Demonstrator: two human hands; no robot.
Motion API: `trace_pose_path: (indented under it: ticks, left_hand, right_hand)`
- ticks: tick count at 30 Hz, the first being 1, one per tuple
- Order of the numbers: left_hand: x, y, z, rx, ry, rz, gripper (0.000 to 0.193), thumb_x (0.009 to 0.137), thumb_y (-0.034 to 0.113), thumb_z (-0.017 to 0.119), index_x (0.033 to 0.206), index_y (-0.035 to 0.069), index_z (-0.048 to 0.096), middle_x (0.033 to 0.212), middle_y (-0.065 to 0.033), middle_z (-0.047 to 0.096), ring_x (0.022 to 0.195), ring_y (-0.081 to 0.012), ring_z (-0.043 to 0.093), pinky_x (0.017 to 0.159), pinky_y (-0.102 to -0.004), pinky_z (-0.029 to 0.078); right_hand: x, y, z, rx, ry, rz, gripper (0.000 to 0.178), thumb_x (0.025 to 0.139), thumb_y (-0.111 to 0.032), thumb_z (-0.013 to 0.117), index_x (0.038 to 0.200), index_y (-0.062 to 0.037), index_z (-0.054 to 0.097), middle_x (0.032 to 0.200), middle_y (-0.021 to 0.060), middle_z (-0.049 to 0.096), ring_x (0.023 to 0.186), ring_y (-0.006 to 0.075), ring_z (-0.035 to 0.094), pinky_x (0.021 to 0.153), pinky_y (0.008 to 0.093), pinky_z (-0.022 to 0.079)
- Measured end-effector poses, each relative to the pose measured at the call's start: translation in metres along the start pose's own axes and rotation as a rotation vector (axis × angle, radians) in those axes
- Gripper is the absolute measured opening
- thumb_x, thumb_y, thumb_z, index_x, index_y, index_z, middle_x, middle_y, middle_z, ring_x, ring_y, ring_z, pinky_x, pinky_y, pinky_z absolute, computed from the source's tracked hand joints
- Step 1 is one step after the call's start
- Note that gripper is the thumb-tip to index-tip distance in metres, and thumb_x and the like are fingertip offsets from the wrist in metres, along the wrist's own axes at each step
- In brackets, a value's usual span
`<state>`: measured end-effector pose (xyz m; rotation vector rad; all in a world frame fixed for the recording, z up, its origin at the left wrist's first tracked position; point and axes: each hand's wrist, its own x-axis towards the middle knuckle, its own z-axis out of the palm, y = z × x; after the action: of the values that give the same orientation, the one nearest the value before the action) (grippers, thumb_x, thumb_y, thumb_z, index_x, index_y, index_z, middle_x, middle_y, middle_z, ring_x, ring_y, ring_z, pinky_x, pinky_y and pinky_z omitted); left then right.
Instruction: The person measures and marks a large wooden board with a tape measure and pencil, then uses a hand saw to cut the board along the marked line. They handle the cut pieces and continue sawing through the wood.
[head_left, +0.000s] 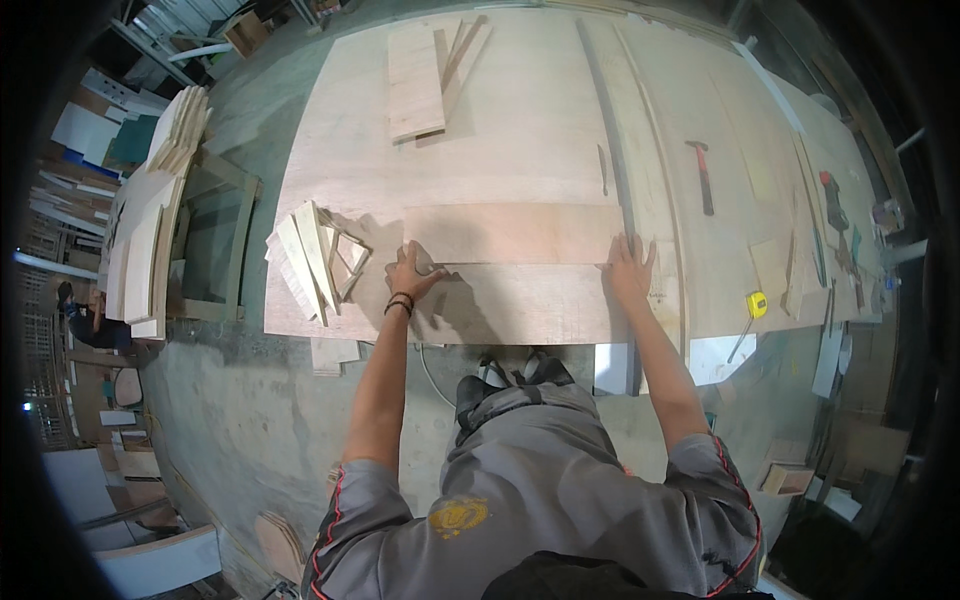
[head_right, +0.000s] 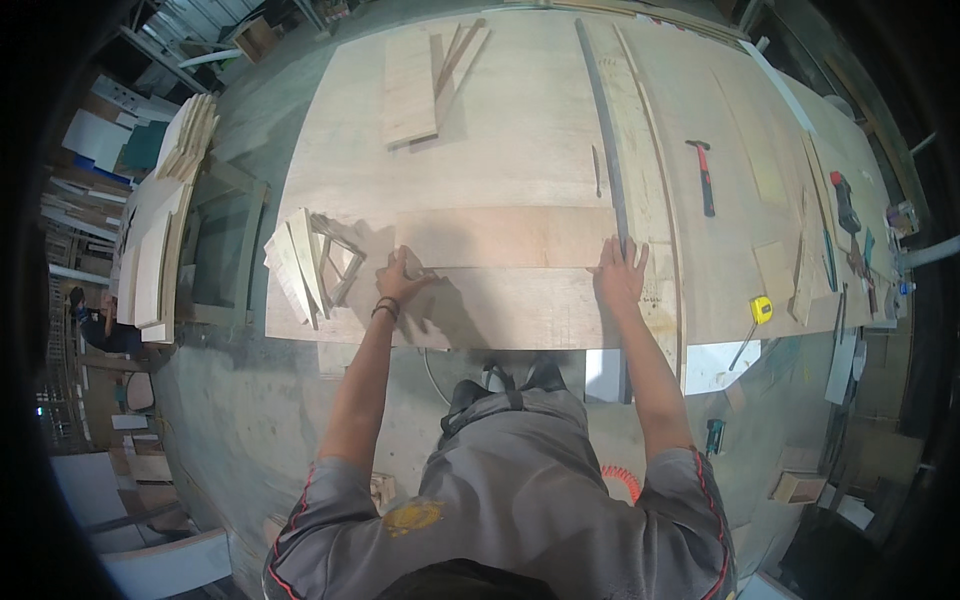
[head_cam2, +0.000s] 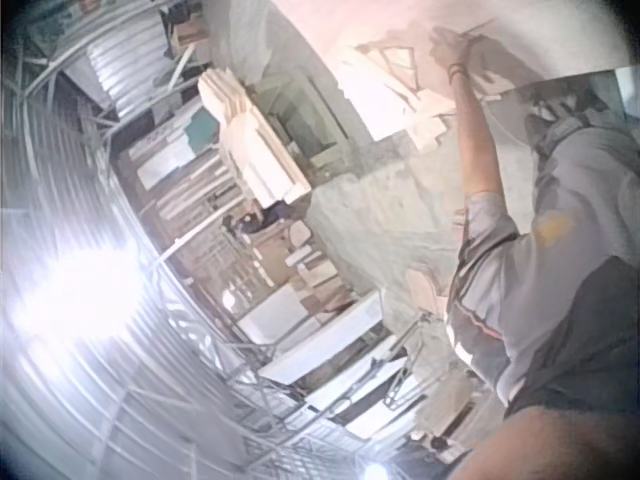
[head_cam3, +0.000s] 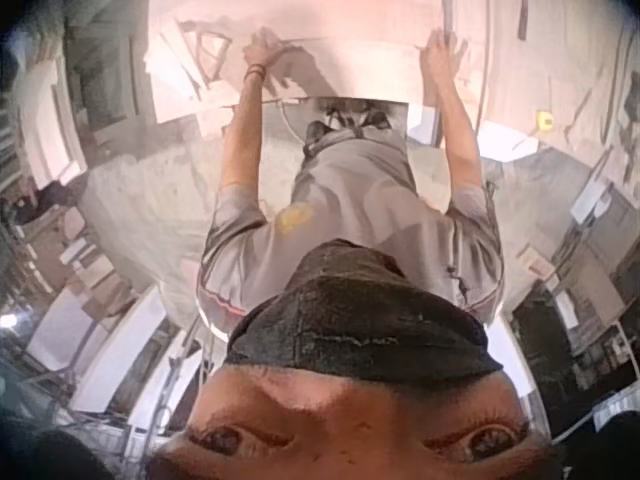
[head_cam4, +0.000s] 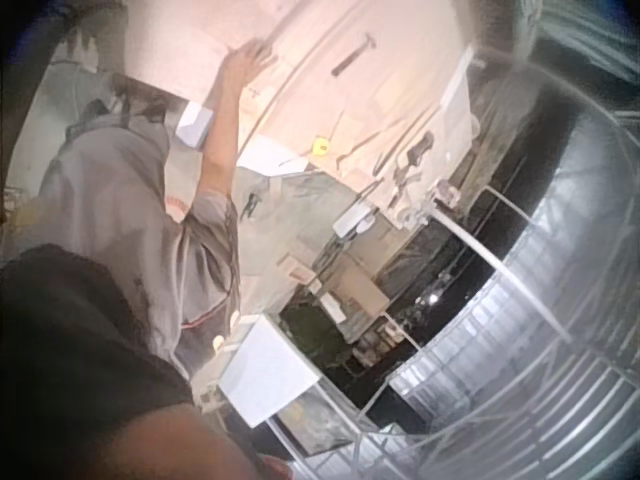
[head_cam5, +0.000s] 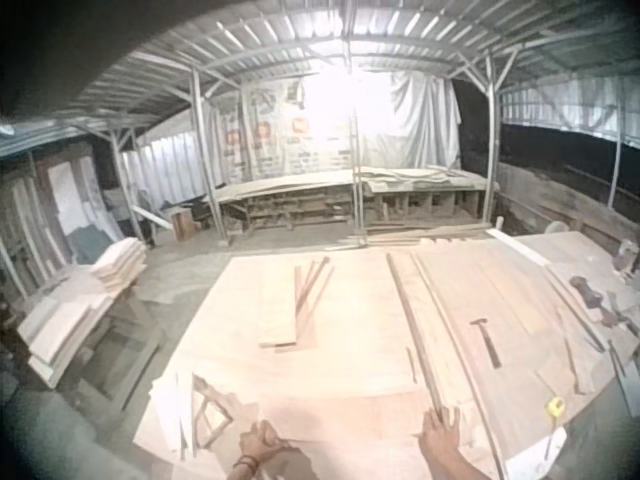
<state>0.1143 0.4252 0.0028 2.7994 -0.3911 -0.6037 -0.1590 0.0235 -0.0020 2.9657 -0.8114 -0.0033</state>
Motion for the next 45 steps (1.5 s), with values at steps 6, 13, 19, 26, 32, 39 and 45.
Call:
trace_pose_path:
  ticks: [6,13,19,26,32,39,45]
  left_hand:
    - [-0.003,0.000,0.011,-0.038,0.057,0.011,0.117,0.072,0.064,0.086,0.168,0.026,0.031,0.173,-0.0136,0.028,0.145,-0.0478,0.041,0.119,-0.0592,0.038]
    - [0.022,-0.031,0.042,-0.010,0.170,0.059,0.123,0.069,0.072,0.083,0.169,0.025,0.030,0.172,-0.0196,0.028,0.146,-0.0552,0.038,0.122,-0.0603,0.034]
    - [0.015,-0.043,0.030,0.136,0.160,0.211,0.111,0.079,0.067,0.081,0.166,0.015,0.035,0.165,-0.0249,0.040,0.143,-0.0447,0.048,0.121,-0.0506,0.037]
    - [-0.011,-0.039,0.045,0.168,0.219,0.173,0.110,0.082,0.063,0.080,0.168,0.017,0.031,0.167,-0.0278,0.034,0.146,-0.0518,0.040,0.122,-0.0531,0.039]
    - [-0.036,-0.062,0.058,0.013,0.256,0.341,0.110,0.086,0.057,0.079,0.169,0.009,0.024,0.169,-0.0371,0.018,0.154,-0.0517,0.028,0.127,-0.0513,0.032]
    - [-0.131,-0.106,0.096,0.208,0.287,0.458,0.088,0.101,0.063,0.057,0.168,0.013,0.031,0.174,-0.0209,0.026,0.161,-0.0422,0.022,0.128,-0.0592,0.024]
    - [-0.182,-0.178,0.092,0.098,0.338,0.584,0.065,0.103,0.051,0.060,0.154,0.012,0.055,0.165,-0.0191,0.045,0.151,-0.0400,0.042,0.123,-0.0540,0.034]
  right_hand:
    - [0.000,0.007,0.010,0.030,0.048,-0.017,0.076,0.095,-0.048,0.069,0.154,-0.0043,0.051,0.165,0.0098,0.047,0.156,0.0368,0.032,0.129,0.0659,0.006]
    - [0.006,0.016,0.011,0.018,0.072,-0.103,0.081,0.084,-0.051,0.081,0.150,-0.0092,0.058,0.158,0.0077,0.052,0.152,0.0366,0.036,0.123,0.0739,0.019]
    - [-0.003,0.007,-0.004,-0.077,0.016,-0.100,0.074,0.095,-0.054,0.069,0.153,-0.0114,0.054,0.163,0.0072,0.050,0.154,0.0358,0.035,0.125,0.0716,0.011]
    - [-0.026,-0.007,-0.019,-0.136,-0.085,-0.094,0.071,0.099,-0.056,0.065,0.155,-0.0135,0.053,0.165,0.0049,0.047,0.156,0.0327,0.032,0.125,0.0712,0.010]
    - [-0.062,-0.029,-0.022,-0.137,-0.154,-0.066,0.067,0.101,-0.050,0.062,0.156,-0.0129,0.052,0.167,0.0040,0.044,0.157,0.0312,0.031,0.125,0.0695,0.012]
    - [-0.187,-0.102,0.018,0.020,0.028,0.010,0.061,0.103,-0.037,0.059,0.158,-0.0134,0.047,0.168,0.0063,0.042,0.154,0.0340,0.034,0.126,0.0618,0.019]
    - [-0.346,-0.182,0.047,0.275,0.053,-0.062,0.054,0.098,-0.039,0.066,0.146,-0.0143,0.062,0.161,0.0107,0.050,0.150,0.0362,0.038,0.123,0.0595,0.025]
